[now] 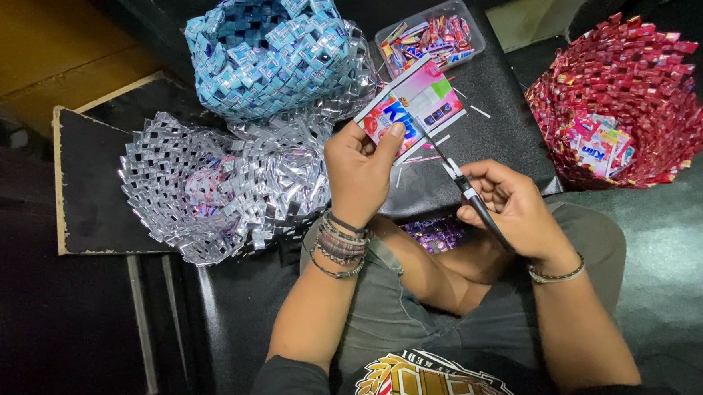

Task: The person cuts small plastic sachets with shears and prepares the cut material for weaving into baskets.

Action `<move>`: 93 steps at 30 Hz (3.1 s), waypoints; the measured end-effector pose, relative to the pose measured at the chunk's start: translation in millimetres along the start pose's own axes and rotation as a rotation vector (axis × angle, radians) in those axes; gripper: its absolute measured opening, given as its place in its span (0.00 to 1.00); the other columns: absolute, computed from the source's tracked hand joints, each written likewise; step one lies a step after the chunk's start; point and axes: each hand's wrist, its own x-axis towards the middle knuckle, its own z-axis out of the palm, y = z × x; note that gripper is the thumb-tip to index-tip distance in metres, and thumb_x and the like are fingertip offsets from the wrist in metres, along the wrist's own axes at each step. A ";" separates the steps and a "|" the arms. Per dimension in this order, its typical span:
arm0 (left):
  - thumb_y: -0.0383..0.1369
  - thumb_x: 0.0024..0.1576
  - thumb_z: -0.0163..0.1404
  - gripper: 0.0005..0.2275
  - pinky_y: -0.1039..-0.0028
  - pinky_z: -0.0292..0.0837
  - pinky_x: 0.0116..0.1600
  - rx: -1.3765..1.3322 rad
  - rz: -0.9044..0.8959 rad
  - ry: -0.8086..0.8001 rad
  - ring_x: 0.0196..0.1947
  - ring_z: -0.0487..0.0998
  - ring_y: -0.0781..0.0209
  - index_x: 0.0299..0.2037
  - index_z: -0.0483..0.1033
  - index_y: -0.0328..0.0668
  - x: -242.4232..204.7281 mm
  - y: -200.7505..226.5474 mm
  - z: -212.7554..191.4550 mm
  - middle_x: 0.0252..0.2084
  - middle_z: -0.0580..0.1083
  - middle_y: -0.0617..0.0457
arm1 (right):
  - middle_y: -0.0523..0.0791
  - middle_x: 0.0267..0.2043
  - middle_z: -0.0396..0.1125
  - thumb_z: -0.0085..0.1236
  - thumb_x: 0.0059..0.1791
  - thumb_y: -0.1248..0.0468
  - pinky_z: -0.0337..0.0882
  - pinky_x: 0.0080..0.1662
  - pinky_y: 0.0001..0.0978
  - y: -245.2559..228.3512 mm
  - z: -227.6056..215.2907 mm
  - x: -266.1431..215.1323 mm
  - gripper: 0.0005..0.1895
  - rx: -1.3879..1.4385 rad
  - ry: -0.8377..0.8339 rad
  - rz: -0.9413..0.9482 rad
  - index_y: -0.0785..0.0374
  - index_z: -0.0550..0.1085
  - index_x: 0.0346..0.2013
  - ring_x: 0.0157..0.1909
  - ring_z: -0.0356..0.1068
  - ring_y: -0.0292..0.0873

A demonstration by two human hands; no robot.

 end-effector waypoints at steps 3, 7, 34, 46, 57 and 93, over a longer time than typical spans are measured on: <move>0.31 0.56 0.60 0.08 0.79 0.79 0.30 -0.012 -0.006 0.006 0.25 0.79 0.70 0.35 0.79 0.32 -0.1 -0.2 -1.2 0.24 0.78 0.50 | 0.46 0.27 0.68 0.69 0.43 0.69 0.76 0.31 0.24 0.6 -0.9 -0.7 0.29 -0.001 0.000 0.002 0.73 0.70 0.57 0.29 0.69 0.31; 0.32 0.56 0.60 0.08 0.79 0.79 0.30 -0.011 -0.001 0.004 0.25 0.79 0.71 0.34 0.79 0.33 -0.1 1.8 -1.1 0.23 0.78 0.51 | 0.46 0.26 0.67 0.69 0.43 0.70 0.75 0.30 0.23 -5.8 1.6 -0.4 0.29 -0.026 0.006 0.001 0.74 0.71 0.56 0.27 0.68 0.31; 0.33 0.57 0.60 0.09 0.74 0.81 0.34 -0.003 -0.045 -0.097 0.27 0.83 0.62 0.37 0.79 0.33 0.6 -14.4 0.4 0.28 0.79 0.46 | 0.46 0.24 0.66 0.68 0.44 0.70 0.74 0.28 0.23 4.9 -1.5 0.3 0.27 -0.017 0.015 -0.022 0.73 0.70 0.56 0.25 0.68 0.31; 0.34 0.61 0.56 0.08 0.82 0.76 0.29 0.037 0.130 0.040 0.26 0.79 0.71 0.36 0.78 0.36 7.2 -18.3 3.8 0.23 0.75 0.52 | 0.45 0.24 0.66 0.68 0.44 0.70 0.74 0.28 0.22 6.8 2.2 0.8 0.27 0.030 0.025 -0.009 0.73 0.70 0.55 0.24 0.69 0.31; 0.32 0.61 0.56 0.07 0.83 0.71 0.29 0.031 0.136 0.079 0.24 0.74 0.76 0.36 0.79 0.35 3.2 -14.7 7.2 0.20 0.72 0.55 | 0.44 0.23 0.65 0.66 0.46 0.69 0.73 0.29 0.21 10.5 8.8 5.5 0.24 0.075 0.022 -0.027 0.72 0.70 0.55 0.25 0.70 0.31; 0.31 0.60 0.57 0.06 0.84 0.71 0.28 0.016 0.133 0.013 0.22 0.72 0.75 0.35 0.79 0.35 4.4 -12.8 6.9 0.20 0.73 0.53 | 0.44 0.22 0.65 0.66 0.46 0.70 0.71 0.25 0.20 1.3 10.5 14.5 0.23 0.057 0.026 -0.055 0.74 0.70 0.54 0.23 0.71 0.32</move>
